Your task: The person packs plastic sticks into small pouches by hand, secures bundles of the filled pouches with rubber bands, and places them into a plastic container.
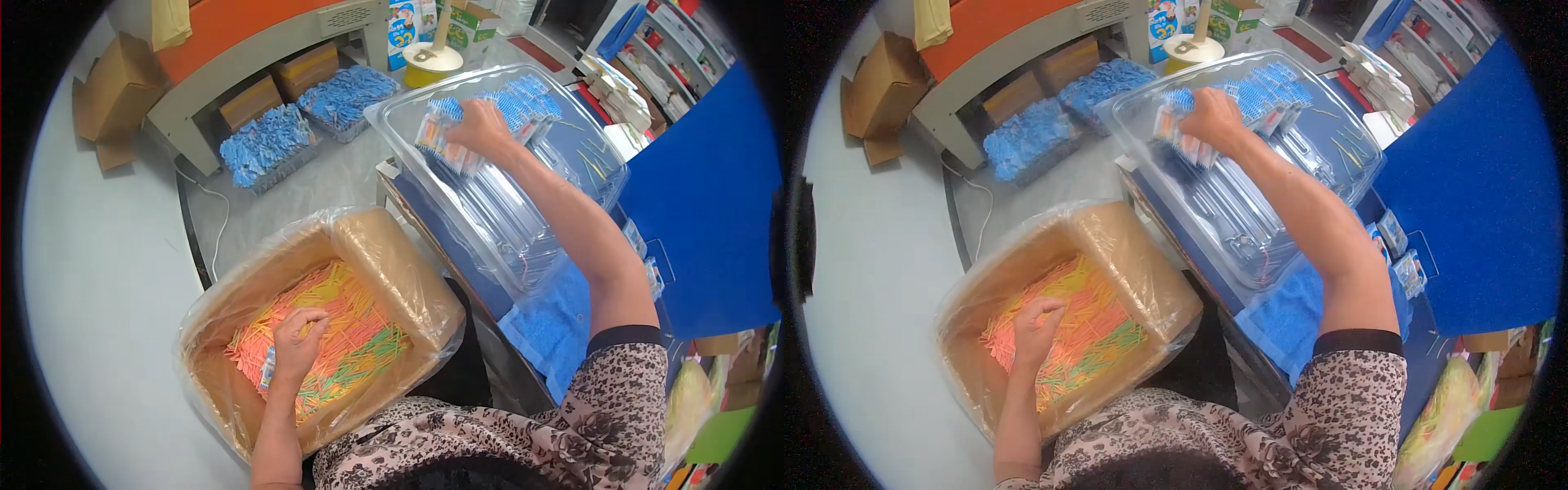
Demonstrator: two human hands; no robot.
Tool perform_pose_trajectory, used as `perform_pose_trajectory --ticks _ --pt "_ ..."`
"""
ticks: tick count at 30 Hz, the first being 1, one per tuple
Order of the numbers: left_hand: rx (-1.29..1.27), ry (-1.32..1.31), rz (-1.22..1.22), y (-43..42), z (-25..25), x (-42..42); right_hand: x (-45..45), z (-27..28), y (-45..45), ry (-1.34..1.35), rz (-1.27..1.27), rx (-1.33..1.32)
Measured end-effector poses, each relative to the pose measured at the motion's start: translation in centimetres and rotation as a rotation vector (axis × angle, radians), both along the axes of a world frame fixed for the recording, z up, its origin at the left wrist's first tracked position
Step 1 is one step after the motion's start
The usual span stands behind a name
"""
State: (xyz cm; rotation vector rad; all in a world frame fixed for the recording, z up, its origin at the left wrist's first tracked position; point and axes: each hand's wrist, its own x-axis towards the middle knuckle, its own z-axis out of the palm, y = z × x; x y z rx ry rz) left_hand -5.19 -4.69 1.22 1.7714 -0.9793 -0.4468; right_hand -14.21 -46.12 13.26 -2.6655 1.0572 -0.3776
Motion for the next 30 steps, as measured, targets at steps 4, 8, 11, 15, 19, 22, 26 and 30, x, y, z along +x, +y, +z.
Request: perform_pose_trajectory --ticks 4,8,11,15,19,22,26,30 --pt "0.011 -0.014 0.019 0.2 0.0 0.5 0.3 -1.0 -1.9 0.016 -0.059 -0.175" --pt "0.009 -0.061 0.027 0.6 -0.4 0.5 -1.1 -3.0 -4.1 -0.073 -0.003 -0.130" --pt "0.076 -0.053 0.018 0.4 -1.2 0.8 -0.8 -4.6 -3.9 -0.161 0.031 -0.177" --pt "0.104 -0.088 -0.049 -0.2 -0.8 0.2 0.1 -3.8 -3.7 -0.049 0.027 -0.109" --pt "0.129 -0.142 -0.072 -1.1 0.2 -0.3 -0.2 -4.0 -2.5 -0.125 -0.017 -0.249" --pt "0.143 -0.164 -0.086 -1.3 0.4 -0.6 -1.0 -2.9 -2.8 -0.113 -0.020 -0.229" --pt "0.154 -0.145 -0.084 -1.2 0.0 -1.1 -3.3 -0.8 -3.9 -0.241 -0.057 -0.265" --pt "0.141 -0.107 -0.089 -0.3 -0.4 -0.5 -8.8 -0.1 -6.7 -0.401 -0.352 0.079"
